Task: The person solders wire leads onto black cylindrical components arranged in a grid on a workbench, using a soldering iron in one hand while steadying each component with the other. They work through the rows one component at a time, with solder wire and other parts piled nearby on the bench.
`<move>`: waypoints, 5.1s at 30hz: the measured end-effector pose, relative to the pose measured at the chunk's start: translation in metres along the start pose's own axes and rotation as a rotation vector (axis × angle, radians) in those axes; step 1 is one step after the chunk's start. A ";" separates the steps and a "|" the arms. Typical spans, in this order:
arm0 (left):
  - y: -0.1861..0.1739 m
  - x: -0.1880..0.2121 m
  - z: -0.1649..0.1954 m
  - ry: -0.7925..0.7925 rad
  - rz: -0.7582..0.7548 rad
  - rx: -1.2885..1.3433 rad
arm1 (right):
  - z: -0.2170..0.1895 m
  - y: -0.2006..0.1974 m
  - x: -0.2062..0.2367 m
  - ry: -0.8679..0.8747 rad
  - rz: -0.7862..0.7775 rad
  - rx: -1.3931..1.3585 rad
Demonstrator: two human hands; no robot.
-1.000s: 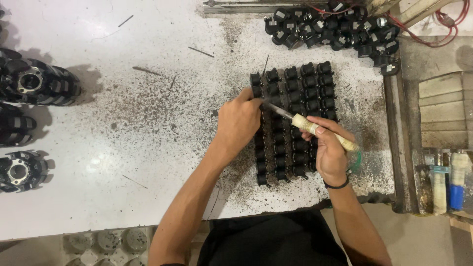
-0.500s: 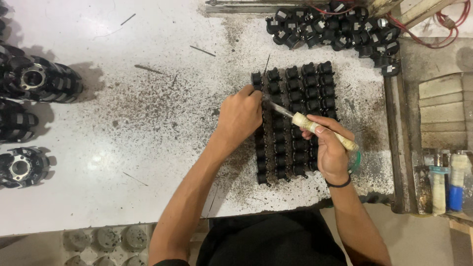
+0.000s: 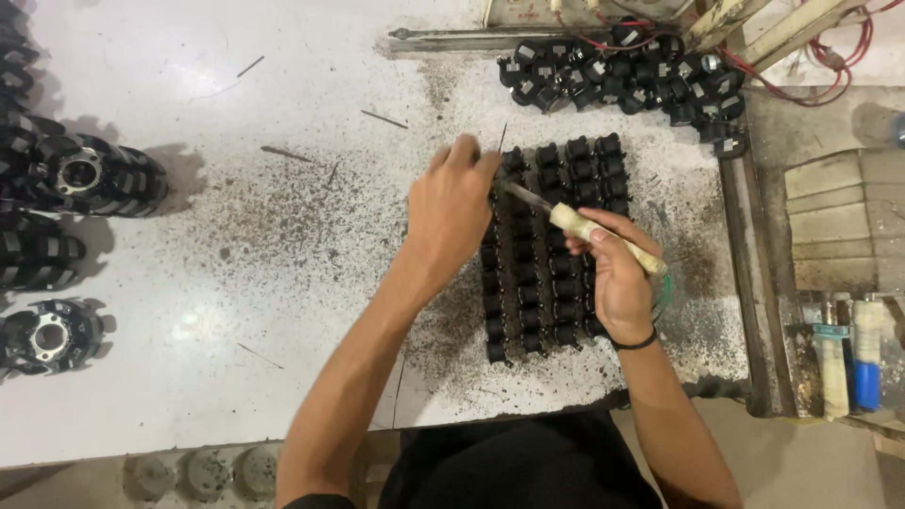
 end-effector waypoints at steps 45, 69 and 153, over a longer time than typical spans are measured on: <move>0.068 0.029 -0.024 -0.152 -0.248 0.171 | -0.006 0.005 -0.005 0.062 -0.051 0.023; 0.067 0.019 -0.037 -0.134 -0.211 0.171 | -0.010 0.025 -0.022 0.052 -0.015 0.037; 0.085 -0.012 0.004 -0.122 -0.303 0.069 | -0.025 -0.018 -0.063 -0.025 -0.131 0.073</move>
Point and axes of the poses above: each hand's wrist, its own x-axis away from the middle knuckle, its own y-axis out of the palm, z = x × y, the point moved 5 cm from there along -x, towards the middle knuckle, and after that the axes turned 12 degrees about -x, right-handed, at the moved point
